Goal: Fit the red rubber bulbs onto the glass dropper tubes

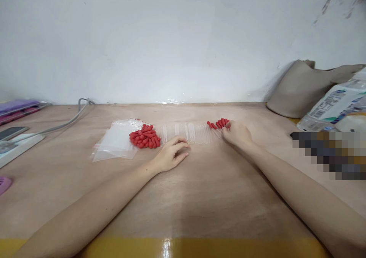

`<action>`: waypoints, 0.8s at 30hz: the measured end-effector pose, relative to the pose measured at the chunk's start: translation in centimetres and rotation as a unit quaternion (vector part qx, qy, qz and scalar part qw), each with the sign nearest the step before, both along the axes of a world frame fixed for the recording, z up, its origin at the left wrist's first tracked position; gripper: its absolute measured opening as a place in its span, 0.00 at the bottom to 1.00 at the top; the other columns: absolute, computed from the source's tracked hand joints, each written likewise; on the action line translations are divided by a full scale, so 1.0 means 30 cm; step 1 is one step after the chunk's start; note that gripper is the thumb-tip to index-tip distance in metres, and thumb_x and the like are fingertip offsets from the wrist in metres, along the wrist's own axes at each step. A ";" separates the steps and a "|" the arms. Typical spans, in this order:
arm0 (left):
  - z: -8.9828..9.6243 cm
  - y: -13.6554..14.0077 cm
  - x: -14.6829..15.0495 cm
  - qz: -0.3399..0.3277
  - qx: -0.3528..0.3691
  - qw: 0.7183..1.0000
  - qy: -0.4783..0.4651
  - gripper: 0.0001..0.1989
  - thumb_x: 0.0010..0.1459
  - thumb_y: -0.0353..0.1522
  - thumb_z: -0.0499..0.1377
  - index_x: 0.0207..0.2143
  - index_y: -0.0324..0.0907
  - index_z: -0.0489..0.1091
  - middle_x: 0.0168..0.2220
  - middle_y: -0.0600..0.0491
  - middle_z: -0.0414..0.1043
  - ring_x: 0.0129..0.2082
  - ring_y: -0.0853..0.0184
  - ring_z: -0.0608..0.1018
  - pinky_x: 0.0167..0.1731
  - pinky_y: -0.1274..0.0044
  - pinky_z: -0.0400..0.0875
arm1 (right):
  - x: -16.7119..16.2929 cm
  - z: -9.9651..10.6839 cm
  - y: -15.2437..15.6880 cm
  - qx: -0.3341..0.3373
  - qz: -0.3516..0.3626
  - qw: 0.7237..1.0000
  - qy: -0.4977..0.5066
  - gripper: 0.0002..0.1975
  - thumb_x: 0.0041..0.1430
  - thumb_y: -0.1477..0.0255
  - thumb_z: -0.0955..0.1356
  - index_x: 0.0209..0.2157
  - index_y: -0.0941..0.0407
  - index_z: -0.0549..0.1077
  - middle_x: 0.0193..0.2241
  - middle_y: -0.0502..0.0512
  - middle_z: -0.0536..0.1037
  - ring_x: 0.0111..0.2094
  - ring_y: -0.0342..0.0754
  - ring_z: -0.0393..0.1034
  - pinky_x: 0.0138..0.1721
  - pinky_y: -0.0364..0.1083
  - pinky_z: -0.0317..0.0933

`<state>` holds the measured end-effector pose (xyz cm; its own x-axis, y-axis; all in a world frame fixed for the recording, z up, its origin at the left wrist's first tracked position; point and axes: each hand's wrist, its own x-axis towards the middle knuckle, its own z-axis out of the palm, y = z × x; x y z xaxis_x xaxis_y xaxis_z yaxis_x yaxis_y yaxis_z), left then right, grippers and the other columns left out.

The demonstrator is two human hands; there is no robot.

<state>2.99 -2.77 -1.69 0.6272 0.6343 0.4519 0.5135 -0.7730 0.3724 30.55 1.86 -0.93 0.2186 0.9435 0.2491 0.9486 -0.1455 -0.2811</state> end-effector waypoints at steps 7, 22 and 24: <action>0.003 0.000 0.001 -0.002 0.002 1.000 0.006 0.10 0.56 0.32 0.54 0.41 0.43 0.69 0.44 0.48 0.63 0.36 0.67 0.71 0.35 0.75 0.69 | -0.048 0.011 -0.039 0.047 0.067 0.997 0.000 0.14 0.53 0.60 0.61 0.28 0.55 0.69 0.27 0.54 0.73 0.31 0.50 0.68 0.29 0.44 0.55; -0.003 0.005 0.003 -0.008 0.006 1.000 0.005 0.09 0.56 0.32 0.54 0.39 0.42 0.70 0.43 0.48 0.64 0.35 0.68 0.71 0.34 0.75 0.68 | -0.082 0.007 -0.034 0.006 0.055 0.997 -0.056 0.14 0.55 0.69 0.58 0.27 0.57 0.71 0.24 0.60 0.71 0.32 0.54 0.67 0.26 0.46 0.54; -0.003 0.006 0.003 -0.010 0.009 1.000 0.002 0.09 0.56 0.32 0.54 0.39 0.42 0.70 0.43 0.48 0.64 0.34 0.68 0.71 0.34 0.75 0.68 | -0.084 0.005 -0.033 0.010 0.057 0.997 -0.052 0.14 0.55 0.68 0.58 0.27 0.57 0.71 0.24 0.60 0.71 0.33 0.54 0.67 0.26 0.46 0.54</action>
<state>3.06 -2.60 -1.79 0.6419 0.6139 0.4595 0.4998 -0.7894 0.3565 28.04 0.85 -0.78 0.0829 0.9551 0.2845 0.9826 -0.0308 -0.1831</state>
